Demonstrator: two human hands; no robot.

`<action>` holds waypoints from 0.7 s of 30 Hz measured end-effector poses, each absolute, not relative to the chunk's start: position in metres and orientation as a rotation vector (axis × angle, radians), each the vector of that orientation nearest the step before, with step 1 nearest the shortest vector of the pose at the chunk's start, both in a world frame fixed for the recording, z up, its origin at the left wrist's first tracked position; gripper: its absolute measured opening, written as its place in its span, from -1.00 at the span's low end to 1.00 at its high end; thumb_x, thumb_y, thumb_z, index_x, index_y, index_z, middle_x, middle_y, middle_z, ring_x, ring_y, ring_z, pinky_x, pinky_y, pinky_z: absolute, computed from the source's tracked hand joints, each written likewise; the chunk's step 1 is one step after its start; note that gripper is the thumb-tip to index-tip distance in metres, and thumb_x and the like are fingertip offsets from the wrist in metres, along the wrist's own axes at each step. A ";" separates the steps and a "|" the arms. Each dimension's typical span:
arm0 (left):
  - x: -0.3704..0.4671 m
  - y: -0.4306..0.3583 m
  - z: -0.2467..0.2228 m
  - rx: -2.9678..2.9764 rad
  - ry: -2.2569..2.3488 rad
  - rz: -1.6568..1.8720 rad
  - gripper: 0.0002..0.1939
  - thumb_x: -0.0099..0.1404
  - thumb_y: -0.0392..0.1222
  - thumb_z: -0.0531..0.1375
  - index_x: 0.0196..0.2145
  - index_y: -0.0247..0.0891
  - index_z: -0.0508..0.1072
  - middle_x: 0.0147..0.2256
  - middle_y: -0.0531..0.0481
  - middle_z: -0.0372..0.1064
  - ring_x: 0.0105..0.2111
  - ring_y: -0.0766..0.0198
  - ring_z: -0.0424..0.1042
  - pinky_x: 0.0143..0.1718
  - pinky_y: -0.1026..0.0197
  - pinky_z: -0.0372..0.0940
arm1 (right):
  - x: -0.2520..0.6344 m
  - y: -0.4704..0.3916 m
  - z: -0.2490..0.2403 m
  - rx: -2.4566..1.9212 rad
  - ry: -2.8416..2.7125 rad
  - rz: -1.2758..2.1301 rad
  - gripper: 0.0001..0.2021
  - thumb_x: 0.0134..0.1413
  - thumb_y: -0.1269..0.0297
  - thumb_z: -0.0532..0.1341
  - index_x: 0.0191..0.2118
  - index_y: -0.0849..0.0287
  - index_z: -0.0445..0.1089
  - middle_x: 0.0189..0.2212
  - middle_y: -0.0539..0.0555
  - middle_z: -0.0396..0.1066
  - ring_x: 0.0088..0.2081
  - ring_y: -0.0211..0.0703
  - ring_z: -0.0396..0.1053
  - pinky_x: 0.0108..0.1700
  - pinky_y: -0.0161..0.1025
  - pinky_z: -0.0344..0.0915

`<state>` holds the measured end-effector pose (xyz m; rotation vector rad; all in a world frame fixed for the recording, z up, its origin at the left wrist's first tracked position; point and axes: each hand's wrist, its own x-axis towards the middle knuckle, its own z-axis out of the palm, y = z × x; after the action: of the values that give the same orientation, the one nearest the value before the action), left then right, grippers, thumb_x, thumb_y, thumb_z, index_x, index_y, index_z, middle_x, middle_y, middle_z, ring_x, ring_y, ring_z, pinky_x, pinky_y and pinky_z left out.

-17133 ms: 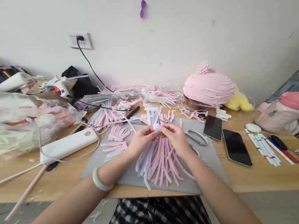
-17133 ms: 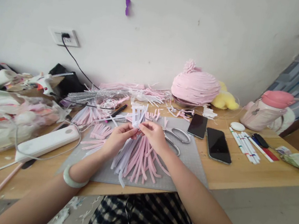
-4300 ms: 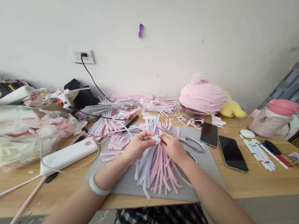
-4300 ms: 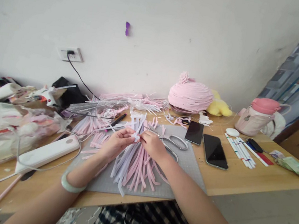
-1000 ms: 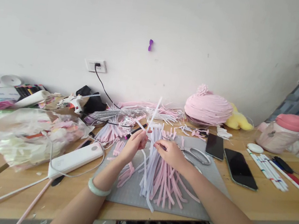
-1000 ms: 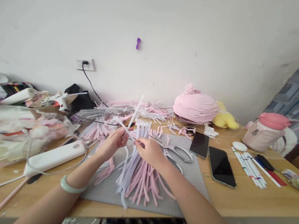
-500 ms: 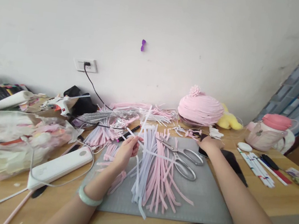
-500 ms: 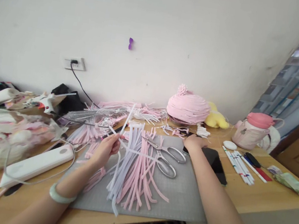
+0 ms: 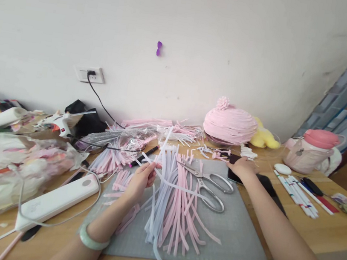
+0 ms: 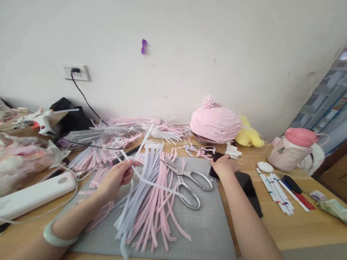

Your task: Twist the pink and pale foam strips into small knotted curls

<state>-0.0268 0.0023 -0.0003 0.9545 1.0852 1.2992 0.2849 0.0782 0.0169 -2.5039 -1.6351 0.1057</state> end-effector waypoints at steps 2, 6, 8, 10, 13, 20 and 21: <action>-0.026 0.002 0.001 0.943 1.082 1.302 -0.70 -0.01 0.00 0.16 -0.44 -0.33 0.35 -0.70 0.23 0.00 -0.76 0.57 -0.15 -0.73 0.41 -0.29 | 0.289 0.075 0.017 -2.503 -1.645 0.094 -0.39 -0.07 -0.14 0.06 -0.02 0.26 0.20 -0.03 0.43 0.19 -0.01 0.23 0.20 -0.10 0.07 0.10; -0.026 0.001 0.004 0.880 1.070 1.297 -0.68 -0.01 0.00 0.17 -0.43 -0.33 0.35 -0.72 0.25 -0.03 -0.77 0.56 -0.17 -0.74 0.41 -0.28 | 0.303 0.068 0.021 -2.501 -1.671 -0.006 -0.42 0.03 -0.10 -0.03 -0.03 0.34 0.20 -0.10 0.43 0.26 -0.02 0.24 0.20 -0.10 0.07 0.09; -0.025 0.000 0.006 0.835 1.053 1.302 -0.67 -0.02 0.01 0.18 -0.42 -0.34 0.35 -0.72 0.24 -0.02 -0.77 0.57 -0.16 -0.74 0.41 -0.27 | 0.311 0.063 0.023 -2.435 -1.774 -0.088 -0.51 0.09 -0.01 -0.07 -0.07 0.30 0.25 -0.13 0.37 0.30 -0.02 0.22 0.20 -0.10 0.08 0.08; -0.024 -0.002 0.007 0.792 1.036 1.312 -0.67 -0.04 0.00 0.20 -0.42 -0.35 0.36 -0.71 0.23 0.00 -0.77 0.57 -0.15 -0.74 0.42 -0.26 | 0.320 0.058 0.021 -2.290 -1.930 -0.088 -0.62 0.13 0.11 -0.10 -0.14 0.22 0.31 -0.14 0.27 0.34 -0.03 0.15 0.22 -0.10 0.05 0.09; -0.022 -0.005 0.009 0.745 1.013 1.319 -0.68 -0.04 -0.03 0.22 -0.43 -0.36 0.37 -0.70 0.22 0.03 -0.76 0.58 -0.13 -0.74 0.43 -0.27 | 0.331 0.055 0.013 -2.133 -2.030 0.054 -0.63 0.15 0.19 -0.15 -0.19 0.19 0.34 -0.12 0.20 0.34 -0.03 0.07 0.23 -0.08 0.02 0.11; -0.018 -0.008 0.010 0.658 1.030 1.289 -0.68 -0.01 0.00 0.22 -0.44 -0.35 0.38 -0.69 0.22 -0.02 -0.75 0.58 -0.13 -0.73 0.43 -0.26 | 0.346 0.074 0.022 -2.240 -1.860 0.015 -0.56 0.15 0.13 -0.17 -0.06 0.24 0.29 -0.07 0.32 0.32 -0.04 0.18 0.25 -0.11 0.12 0.13; -0.018 -0.008 0.009 0.641 1.034 1.282 -0.68 0.00 0.01 0.21 -0.44 -0.35 0.38 -0.69 0.22 -0.02 -0.74 0.58 -0.14 -0.72 0.43 -0.26 | 0.342 0.075 0.029 -2.252 -1.842 0.012 -0.57 0.16 0.14 -0.17 -0.07 0.23 0.30 -0.10 0.30 0.34 -0.07 0.16 0.27 -0.11 0.09 0.14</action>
<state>-0.0175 -0.0081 0.0087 0.6409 1.0341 1.2817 0.3424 0.0752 0.0289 -2.2522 -1.8416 0.0124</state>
